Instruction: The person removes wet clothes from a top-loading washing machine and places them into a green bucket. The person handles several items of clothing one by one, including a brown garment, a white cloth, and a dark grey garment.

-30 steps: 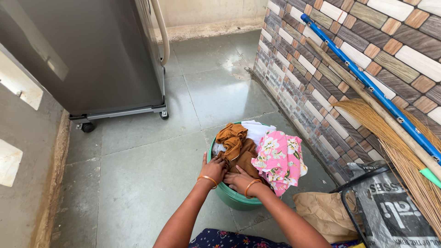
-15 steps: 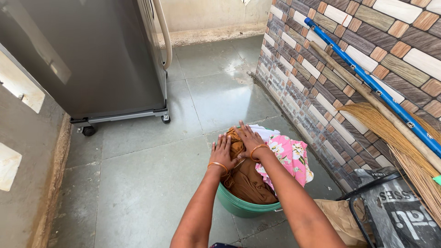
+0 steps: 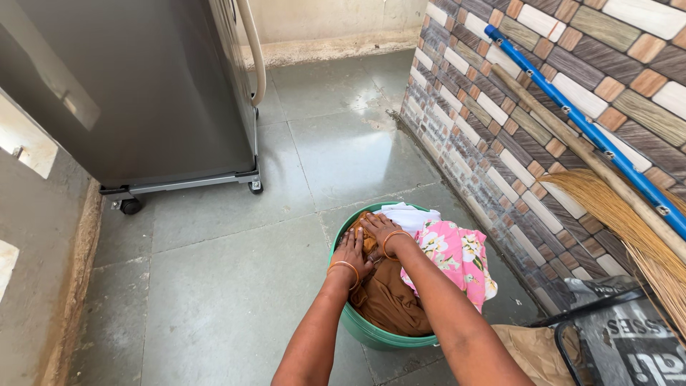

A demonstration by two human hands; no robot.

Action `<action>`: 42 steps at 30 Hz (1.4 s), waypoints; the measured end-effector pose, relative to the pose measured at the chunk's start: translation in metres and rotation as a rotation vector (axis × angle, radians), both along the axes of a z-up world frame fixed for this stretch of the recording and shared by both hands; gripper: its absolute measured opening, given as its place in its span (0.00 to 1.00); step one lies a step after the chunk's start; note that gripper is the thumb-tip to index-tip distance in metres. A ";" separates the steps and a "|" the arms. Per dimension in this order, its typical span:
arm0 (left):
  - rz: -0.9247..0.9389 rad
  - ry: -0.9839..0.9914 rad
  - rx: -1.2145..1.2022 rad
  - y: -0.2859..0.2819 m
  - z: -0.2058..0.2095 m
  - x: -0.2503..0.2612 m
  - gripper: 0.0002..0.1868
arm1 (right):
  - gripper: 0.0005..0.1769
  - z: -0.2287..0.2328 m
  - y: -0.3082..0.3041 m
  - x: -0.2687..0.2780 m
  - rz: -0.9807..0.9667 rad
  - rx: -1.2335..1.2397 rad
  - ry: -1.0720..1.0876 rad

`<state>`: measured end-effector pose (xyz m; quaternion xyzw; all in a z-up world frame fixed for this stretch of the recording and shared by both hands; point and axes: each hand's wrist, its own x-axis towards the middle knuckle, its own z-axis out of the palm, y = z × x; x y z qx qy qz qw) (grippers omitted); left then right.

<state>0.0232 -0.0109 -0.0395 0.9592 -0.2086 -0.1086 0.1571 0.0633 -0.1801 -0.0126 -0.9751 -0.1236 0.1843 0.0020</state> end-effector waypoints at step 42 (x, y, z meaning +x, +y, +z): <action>-0.003 -0.271 -0.227 -0.053 0.059 -0.074 0.47 | 0.62 -0.009 -0.069 -0.164 -0.587 0.088 -0.185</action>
